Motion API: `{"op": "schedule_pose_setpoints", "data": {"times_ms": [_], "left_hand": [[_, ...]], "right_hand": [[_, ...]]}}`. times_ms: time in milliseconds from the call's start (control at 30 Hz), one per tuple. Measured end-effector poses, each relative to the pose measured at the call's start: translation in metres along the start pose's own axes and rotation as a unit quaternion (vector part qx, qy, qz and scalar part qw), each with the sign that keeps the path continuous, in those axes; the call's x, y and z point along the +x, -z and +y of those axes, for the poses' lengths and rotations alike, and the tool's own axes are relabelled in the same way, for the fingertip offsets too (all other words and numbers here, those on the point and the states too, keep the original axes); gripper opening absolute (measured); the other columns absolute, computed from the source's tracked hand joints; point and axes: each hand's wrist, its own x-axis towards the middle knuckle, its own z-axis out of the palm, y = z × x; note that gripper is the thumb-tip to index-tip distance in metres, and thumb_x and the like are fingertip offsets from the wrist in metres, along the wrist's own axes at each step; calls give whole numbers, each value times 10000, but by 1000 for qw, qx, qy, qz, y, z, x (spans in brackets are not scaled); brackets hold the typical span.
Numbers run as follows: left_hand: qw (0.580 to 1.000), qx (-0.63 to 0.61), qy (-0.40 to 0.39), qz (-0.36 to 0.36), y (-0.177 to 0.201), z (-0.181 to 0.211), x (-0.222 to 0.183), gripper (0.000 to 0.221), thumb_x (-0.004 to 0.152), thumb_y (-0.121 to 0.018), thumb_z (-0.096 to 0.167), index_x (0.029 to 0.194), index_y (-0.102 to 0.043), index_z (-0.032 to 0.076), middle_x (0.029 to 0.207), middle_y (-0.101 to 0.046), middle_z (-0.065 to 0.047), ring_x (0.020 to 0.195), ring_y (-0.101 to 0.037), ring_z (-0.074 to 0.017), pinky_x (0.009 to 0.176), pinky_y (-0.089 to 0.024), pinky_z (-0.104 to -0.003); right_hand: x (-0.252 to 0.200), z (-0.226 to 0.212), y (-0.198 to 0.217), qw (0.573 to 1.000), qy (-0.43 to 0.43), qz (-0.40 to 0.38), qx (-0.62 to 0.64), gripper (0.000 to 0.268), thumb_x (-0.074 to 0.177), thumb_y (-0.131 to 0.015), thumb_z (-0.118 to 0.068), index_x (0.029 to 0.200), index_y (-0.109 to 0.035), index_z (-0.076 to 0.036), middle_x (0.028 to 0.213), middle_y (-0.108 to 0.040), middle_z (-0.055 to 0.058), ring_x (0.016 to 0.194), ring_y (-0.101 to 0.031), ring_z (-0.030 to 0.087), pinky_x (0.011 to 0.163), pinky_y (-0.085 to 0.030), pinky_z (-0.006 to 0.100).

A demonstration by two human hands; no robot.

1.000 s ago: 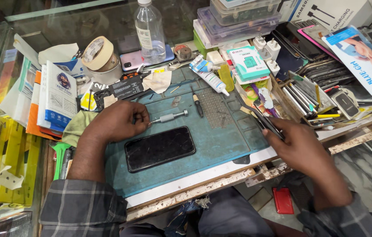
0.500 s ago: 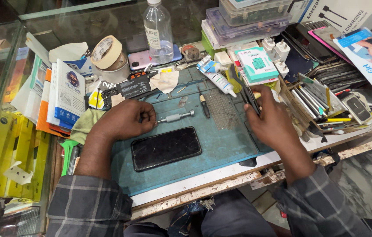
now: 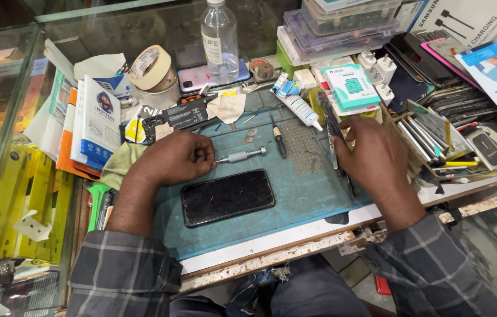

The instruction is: The person cleans a black smartphone on a cluttered workbench. They first wipe the screen with a cloth, then use a purple toothbrush to scrub the edges and ports of the device. The person also handles a screwdriver and a small metal piece during the process.

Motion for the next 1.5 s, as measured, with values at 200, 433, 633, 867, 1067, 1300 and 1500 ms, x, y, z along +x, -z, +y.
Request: {"op": "schedule_pose_setpoints", "data": {"times_ms": [200,433,633,867,1067,1300,1500], "left_hand": [[1000,6,-1,2,0,0,1,117,755,-750,175,823,-745,80,678,-720,-62,601,-662,-190,583,-517,-364],[1000,9,-18,11,0,1,0,118,749,-752,180,819,-744,85,681,-725,-64,597,-670,-195,581,-520,-365],[999,23,-30,28,1,4,0,109,760,-752,189,813,-741,95,680,-715,-63,596,-675,-220,577,-514,-373],[998,38,-27,39,3,10,-2,100,768,-748,194,816,-746,107,676,-705,-59,594,-669,-230,563,-500,-386],[998,33,-39,44,2,7,-1,116,768,-746,196,838,-752,104,693,-710,-64,603,-674,-224,569,-508,-382],[989,-3,-118,85,2,14,1,130,797,-748,200,870,-742,94,726,-697,-66,616,-655,-197,561,-501,-357],[981,-55,-145,115,3,30,-4,113,843,-768,194,867,-740,87,678,-634,-46,544,-541,-138,503,-428,-318]], "right_hand": [[4,-25,-4,992,75,-45,87,285,843,-783,-287,1073,-753,-121,916,-745,80,819,-707,317,676,-536,460],[11,-62,-41,990,78,-97,67,293,828,-768,-259,1059,-703,-91,913,-753,101,859,-723,340,713,-541,481],[-5,-17,-8,992,43,-5,121,324,807,-772,-229,1090,-706,-87,870,-723,109,747,-704,307,657,-539,446],[3,8,-5,996,59,28,60,197,861,-802,-233,1002,-760,-103,883,-735,63,742,-690,282,656,-512,422],[-3,13,1,995,23,-5,101,165,924,-773,-247,1026,-768,-118,884,-719,62,646,-654,244,604,-496,397],[-9,-10,4,987,98,-42,117,223,905,-761,-258,1079,-754,-118,952,-716,78,788,-689,259,683,-537,395],[-28,-66,-24,957,248,-3,151,354,862,-754,-264,1179,-663,-135,1120,-715,90,1044,-676,319,831,-549,430]]}}
